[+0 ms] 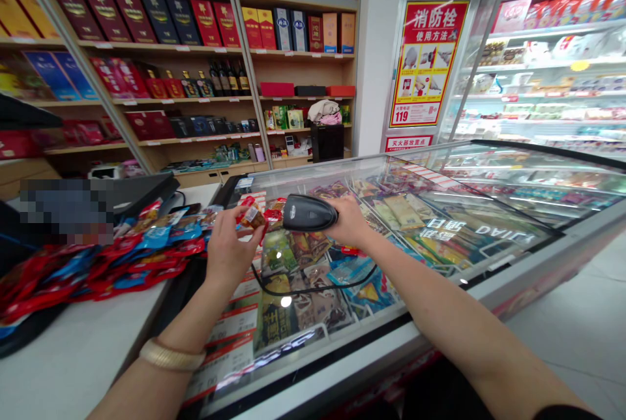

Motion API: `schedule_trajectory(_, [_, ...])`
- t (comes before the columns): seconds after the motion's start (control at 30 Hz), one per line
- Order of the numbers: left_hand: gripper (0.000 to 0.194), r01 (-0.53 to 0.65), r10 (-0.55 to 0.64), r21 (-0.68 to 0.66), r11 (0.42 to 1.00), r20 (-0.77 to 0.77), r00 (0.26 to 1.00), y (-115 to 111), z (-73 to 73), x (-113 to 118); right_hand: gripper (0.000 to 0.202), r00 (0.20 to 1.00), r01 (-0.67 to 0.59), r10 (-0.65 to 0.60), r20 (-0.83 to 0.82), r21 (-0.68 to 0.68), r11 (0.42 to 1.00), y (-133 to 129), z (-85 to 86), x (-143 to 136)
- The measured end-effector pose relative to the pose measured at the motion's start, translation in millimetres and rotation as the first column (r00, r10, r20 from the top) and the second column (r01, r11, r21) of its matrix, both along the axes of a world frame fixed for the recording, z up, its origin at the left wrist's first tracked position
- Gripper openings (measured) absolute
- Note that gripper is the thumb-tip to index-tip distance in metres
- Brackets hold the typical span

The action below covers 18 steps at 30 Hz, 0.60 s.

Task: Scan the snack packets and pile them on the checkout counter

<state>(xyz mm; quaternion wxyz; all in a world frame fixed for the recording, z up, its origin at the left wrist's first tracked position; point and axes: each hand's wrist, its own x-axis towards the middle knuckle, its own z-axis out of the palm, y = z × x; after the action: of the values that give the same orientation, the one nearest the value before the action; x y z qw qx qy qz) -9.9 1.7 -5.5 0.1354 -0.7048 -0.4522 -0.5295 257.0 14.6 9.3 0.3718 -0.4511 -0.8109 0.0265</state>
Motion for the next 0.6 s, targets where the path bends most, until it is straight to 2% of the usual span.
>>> schedule_trajectory(0.13, [0.034,0.015,-0.012,-0.063,0.998,0.060,0.998,-1.0,0.2,1.1,0.019,1.000,0.018,-0.017,-0.018,0.028,0.999,-0.1,-1.1,0.6])
schedule_trajectory(0.23, [0.049,-0.007,0.016,-0.062,0.998,0.148,0.989,-5.5,13.2,-6.2,0.020,0.999,0.020,-0.019,-0.037,0.039,0.999,0.5,-1.3,2.6])
schedule_trajectory(0.27, [0.051,-0.050,0.055,-0.035,0.998,0.168,0.984,-7.7,21.1,-11.6,0.019,0.999,0.021,-0.019,-0.041,0.041,0.999,0.9,-1.3,3.6])
schedule_trajectory(0.33, [0.043,-0.196,0.187,0.041,0.980,0.168,0.968,-13.1,40.2,-26.6,0.018,0.998,0.028,-0.026,-0.051,0.049,0.998,2.3,-1.8,5.4])
schedule_trajectory(0.43, [0.019,-0.439,0.421,0.148,0.886,0.140,0.896,-21.0,66.2,-54.2,0.015,0.996,0.051,-0.045,-0.079,0.076,0.996,4.9,-3.9,7.6])
schedule_trajectory(0.5, [0.020,-0.540,0.519,0.152,0.828,0.157,0.840,-23.6,74.4,-71.3,0.017,0.994,0.056,-0.048,-0.096,0.090,0.994,6.5,-5.6,8.3])
schedule_trajectory(0.6, [0.027,-0.603,0.591,0.057,0.795,0.149,0.793,-19.5,71.7,-91.1,0.022,0.994,0.052,-0.042,-0.101,0.098,0.994,7.8,-7.1,8.9])
